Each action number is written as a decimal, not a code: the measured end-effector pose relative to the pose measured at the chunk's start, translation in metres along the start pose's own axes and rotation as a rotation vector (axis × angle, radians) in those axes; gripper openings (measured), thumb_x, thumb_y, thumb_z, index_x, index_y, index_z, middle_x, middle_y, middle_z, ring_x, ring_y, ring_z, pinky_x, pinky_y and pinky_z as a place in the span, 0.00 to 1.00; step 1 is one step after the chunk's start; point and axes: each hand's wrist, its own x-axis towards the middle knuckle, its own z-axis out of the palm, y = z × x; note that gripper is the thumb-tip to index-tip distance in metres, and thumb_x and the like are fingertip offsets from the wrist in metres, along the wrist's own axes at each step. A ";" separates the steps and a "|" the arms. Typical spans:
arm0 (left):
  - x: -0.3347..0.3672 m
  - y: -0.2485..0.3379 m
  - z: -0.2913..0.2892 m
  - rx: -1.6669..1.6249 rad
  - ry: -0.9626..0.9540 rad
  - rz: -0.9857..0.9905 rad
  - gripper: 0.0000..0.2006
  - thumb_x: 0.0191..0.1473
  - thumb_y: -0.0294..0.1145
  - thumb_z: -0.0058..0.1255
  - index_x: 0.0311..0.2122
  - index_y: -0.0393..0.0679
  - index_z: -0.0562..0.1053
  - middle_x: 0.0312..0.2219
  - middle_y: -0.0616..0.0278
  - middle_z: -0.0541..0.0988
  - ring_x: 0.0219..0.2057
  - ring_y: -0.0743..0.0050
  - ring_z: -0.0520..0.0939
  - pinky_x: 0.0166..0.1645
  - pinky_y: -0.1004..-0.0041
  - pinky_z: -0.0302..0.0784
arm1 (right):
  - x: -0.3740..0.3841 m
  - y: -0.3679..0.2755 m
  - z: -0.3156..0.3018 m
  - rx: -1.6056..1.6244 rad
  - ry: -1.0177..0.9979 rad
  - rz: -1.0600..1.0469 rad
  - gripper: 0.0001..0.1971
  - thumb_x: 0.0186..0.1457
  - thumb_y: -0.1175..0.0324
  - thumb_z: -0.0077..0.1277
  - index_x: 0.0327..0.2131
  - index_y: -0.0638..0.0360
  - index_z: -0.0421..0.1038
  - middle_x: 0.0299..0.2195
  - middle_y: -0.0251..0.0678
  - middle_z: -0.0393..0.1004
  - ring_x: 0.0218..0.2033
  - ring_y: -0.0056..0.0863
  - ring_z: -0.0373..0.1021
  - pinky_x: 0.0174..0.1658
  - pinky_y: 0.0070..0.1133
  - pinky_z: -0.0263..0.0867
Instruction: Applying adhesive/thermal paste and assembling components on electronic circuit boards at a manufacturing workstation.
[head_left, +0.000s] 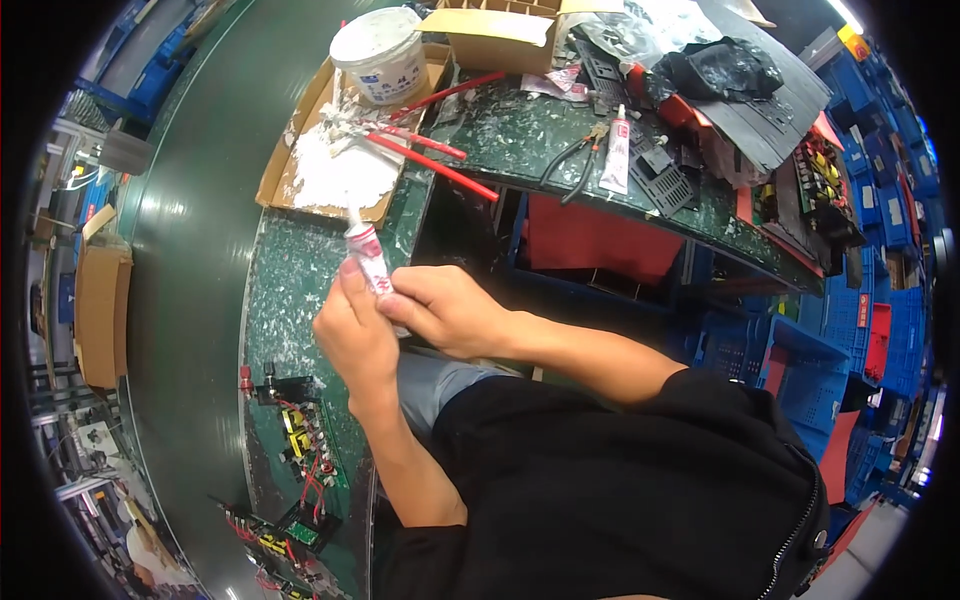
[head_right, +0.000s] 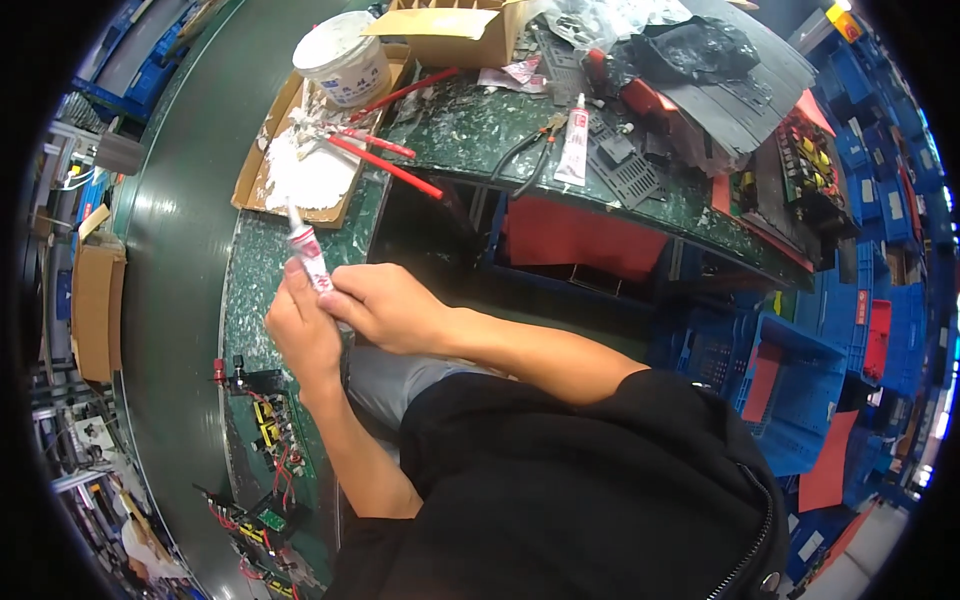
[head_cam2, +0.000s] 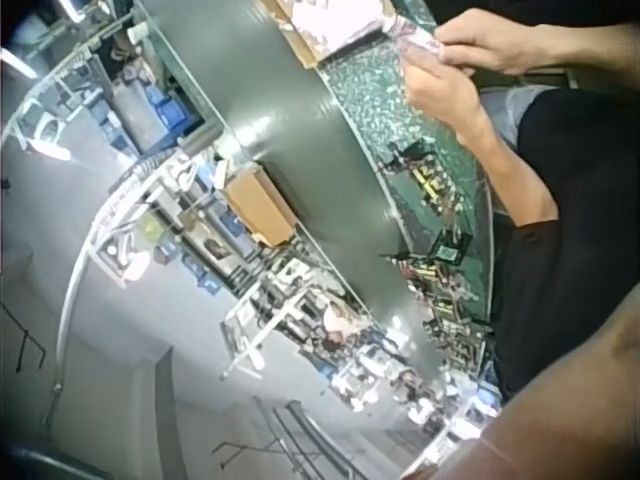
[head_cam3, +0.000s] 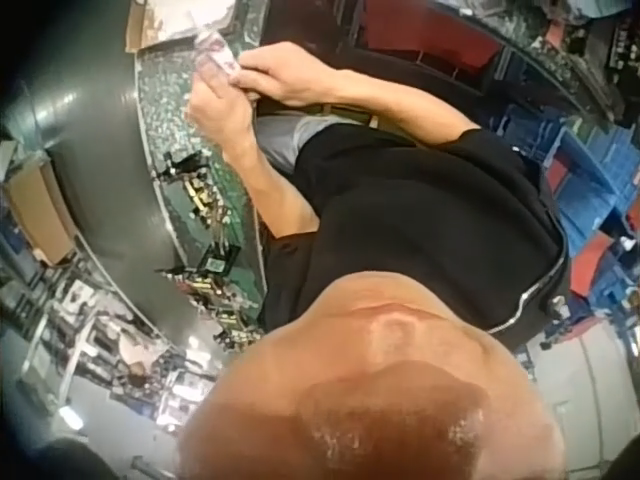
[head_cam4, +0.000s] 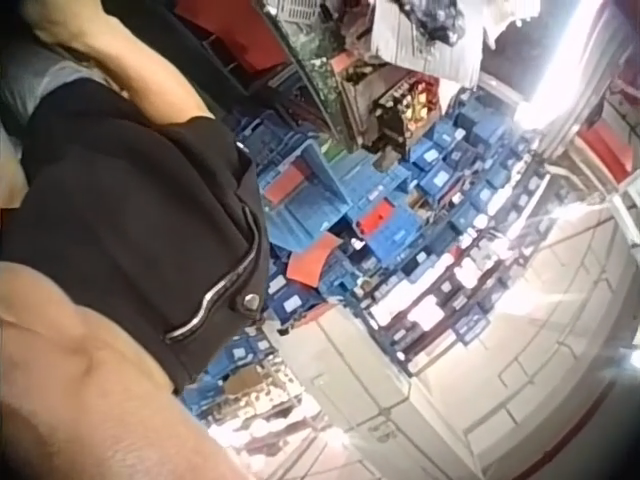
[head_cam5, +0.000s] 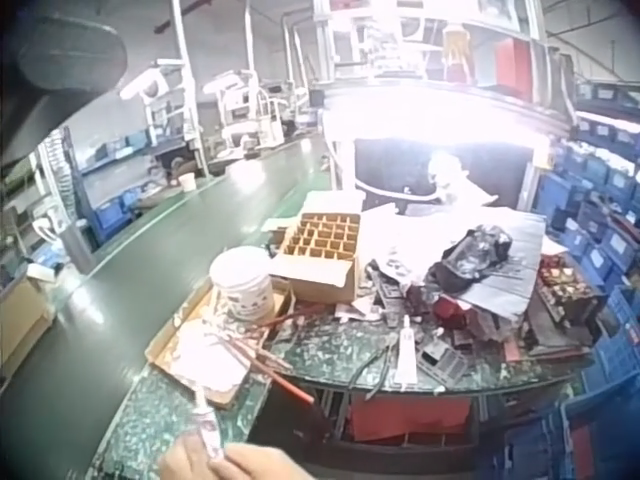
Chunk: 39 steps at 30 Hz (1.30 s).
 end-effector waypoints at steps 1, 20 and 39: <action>0.001 0.003 0.001 -0.099 0.006 -0.039 0.25 0.69 0.45 0.35 0.32 0.32 0.75 0.21 0.39 0.76 0.25 0.36 0.77 0.31 0.51 0.67 | -0.001 0.002 0.002 -0.017 0.005 0.002 0.14 0.62 0.65 0.50 0.27 0.65 0.67 0.22 0.47 0.67 0.24 0.48 0.66 0.29 0.34 0.62; -0.001 -0.016 -0.002 -0.149 0.140 -0.003 0.28 0.69 0.47 0.36 0.24 0.35 0.74 0.15 0.43 0.73 0.19 0.37 0.75 0.25 0.52 0.67 | 0.008 0.005 0.017 -0.140 -0.050 -0.130 0.09 0.63 0.69 0.49 0.31 0.65 0.70 0.23 0.45 0.70 0.23 0.46 0.68 0.27 0.31 0.63; -0.007 -0.026 -0.005 -0.404 0.179 -0.057 0.27 0.69 0.47 0.40 0.24 0.34 0.74 0.13 0.64 0.70 0.18 0.82 0.66 0.23 0.71 0.64 | 0.019 -0.006 0.021 -0.056 -0.093 -0.139 0.13 0.65 0.65 0.47 0.29 0.64 0.72 0.20 0.40 0.71 0.19 0.35 0.68 0.25 0.28 0.63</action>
